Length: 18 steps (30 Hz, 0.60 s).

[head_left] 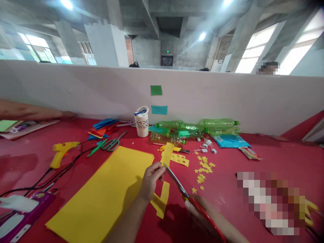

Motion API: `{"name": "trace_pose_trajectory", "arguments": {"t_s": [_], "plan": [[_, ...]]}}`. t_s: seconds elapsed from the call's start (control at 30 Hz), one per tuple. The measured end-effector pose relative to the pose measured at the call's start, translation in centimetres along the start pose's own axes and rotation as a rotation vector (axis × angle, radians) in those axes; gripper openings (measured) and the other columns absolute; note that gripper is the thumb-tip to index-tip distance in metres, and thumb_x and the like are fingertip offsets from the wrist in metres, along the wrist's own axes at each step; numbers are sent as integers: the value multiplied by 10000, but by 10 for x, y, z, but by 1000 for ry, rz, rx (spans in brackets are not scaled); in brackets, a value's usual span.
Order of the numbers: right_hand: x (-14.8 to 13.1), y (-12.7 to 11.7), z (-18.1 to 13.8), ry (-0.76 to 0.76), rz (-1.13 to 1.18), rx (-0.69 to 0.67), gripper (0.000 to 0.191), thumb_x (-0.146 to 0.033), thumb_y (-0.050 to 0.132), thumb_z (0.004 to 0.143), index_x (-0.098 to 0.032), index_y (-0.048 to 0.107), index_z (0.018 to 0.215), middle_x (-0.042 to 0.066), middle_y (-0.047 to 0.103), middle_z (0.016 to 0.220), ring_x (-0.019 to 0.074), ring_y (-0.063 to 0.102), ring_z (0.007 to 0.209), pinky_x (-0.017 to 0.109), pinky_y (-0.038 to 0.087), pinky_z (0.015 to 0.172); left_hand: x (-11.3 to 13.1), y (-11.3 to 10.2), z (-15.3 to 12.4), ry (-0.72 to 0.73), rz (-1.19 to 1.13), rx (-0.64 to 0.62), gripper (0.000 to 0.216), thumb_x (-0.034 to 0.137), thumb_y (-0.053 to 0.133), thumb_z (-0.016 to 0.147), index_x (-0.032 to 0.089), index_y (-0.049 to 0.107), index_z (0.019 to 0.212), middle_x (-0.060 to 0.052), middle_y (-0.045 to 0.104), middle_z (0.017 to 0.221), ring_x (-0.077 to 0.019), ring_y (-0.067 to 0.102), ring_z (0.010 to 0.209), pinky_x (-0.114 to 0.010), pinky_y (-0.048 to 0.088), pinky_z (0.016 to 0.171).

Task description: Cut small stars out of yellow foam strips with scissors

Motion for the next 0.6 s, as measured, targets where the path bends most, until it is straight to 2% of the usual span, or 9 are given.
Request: {"name": "trace_pose_trajectory", "arguments": {"t_s": [0.23,0.6], "plan": [[-4,3,1,18,4,40,438,-591,438,759,-176,384,630,-71,276,501,59,289,435,180,253,411,1,1,-1,-11,2,19,234,298,469,787,165,484,595,37,436,532,-95,400,519,-224,320,543],[0,3,3,4,-18,53,410,-563,457,757,-187,363,626,-67,303,502,64,310,437,177,256,411,-4,1,-1,-13,-46,5,224,284,471,796,161,492,609,34,429,537,-94,395,530,-224,318,543]]}}
Point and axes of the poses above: each hand's wrist, its own z-axis towards the middle knuckle, its own y-axis out of the palm, x = y × z, the point moved 7 cm from there along z, towards the middle knuckle
